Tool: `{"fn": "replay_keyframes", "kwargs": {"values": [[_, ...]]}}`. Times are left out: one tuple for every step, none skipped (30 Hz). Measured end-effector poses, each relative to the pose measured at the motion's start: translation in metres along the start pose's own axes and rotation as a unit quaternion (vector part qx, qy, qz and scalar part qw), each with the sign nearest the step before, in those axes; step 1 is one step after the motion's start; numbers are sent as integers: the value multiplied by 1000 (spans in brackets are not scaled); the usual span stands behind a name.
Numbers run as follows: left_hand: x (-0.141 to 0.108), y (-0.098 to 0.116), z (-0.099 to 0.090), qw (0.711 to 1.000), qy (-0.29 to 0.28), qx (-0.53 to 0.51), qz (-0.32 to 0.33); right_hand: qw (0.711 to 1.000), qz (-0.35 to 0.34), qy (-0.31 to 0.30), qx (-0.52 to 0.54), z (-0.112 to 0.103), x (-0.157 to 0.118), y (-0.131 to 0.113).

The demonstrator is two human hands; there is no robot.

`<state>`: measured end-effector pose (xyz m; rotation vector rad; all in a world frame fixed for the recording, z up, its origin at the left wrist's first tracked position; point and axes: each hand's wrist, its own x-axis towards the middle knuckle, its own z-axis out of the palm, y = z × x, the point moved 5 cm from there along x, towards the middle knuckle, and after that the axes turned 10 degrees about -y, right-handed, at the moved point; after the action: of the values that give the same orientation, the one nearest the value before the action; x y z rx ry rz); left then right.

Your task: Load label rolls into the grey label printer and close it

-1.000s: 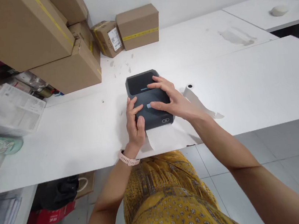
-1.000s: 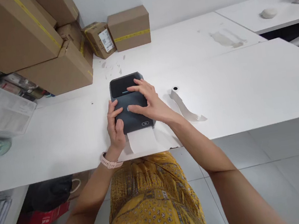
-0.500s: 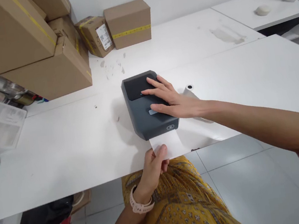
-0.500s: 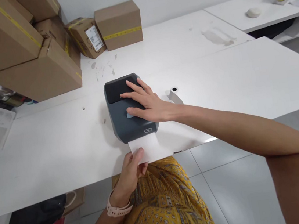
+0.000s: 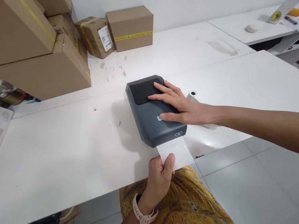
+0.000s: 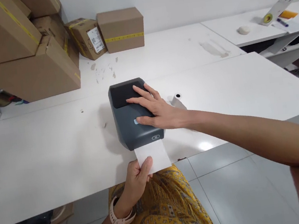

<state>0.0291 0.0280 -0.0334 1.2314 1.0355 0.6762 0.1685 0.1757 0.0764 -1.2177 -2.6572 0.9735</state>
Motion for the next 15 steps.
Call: {"fn": "replay_keyframes", "kwargs": {"values": [[1, -1, -2, 1000, -6, 9, -3, 1000, 5, -17, -17, -5, 3, -1], [1, -3, -3, 1000, -13, 15, -7, 999, 6, -36, -41, -11, 6, -2], [2, -4, -5, 1000, -18, 18, -11, 996, 4, -55, -68, -17, 12, -5], [3, -5, -6, 999, -23, 21, -14, 993, -3, -73, -98, -24, 19, -8], [4, -5, -6, 999, -27, 22, -16, 988, -12, -90, -128, -30, 27, -13], [5, -6, -7, 999, -30, 24, -17, 981, -24, -108, -157, -36, 36, -18], [5, -7, -7, 999, -32, 26, -18, 974, -35, -128, -185, -40, 44, -24], [6, -8, -8, 999, -34, 28, -17, 965, -46, -148, -210, -42, 52, -30], [6, -10, -8, 999, -37, 30, -15, 957, -54, -168, -232, -44, 59, -36], [7, -11, -7, 999, -40, 31, -12, 949, -60, -184, -249, -44, 64, -41], [7, -12, -7, 999, -42, 31, -8, 943, -64, -196, -262, -44, 67, -45], [7, -12, -7, 999, -44, 31, -3, 939, -68, -201, -269, -43, 69, -48], [7, -13, -7, 998, -47, 28, 2, 939, -74, -202, -270, -43, 70, -49], [6, -13, -7, 999, -47, 26, 6, 940, -84, -198, -267, -42, 69, -50], [6, -13, -7, 999, -49, 23, 8, 942, -97, -189, -261, -41, 68, -50]]}}
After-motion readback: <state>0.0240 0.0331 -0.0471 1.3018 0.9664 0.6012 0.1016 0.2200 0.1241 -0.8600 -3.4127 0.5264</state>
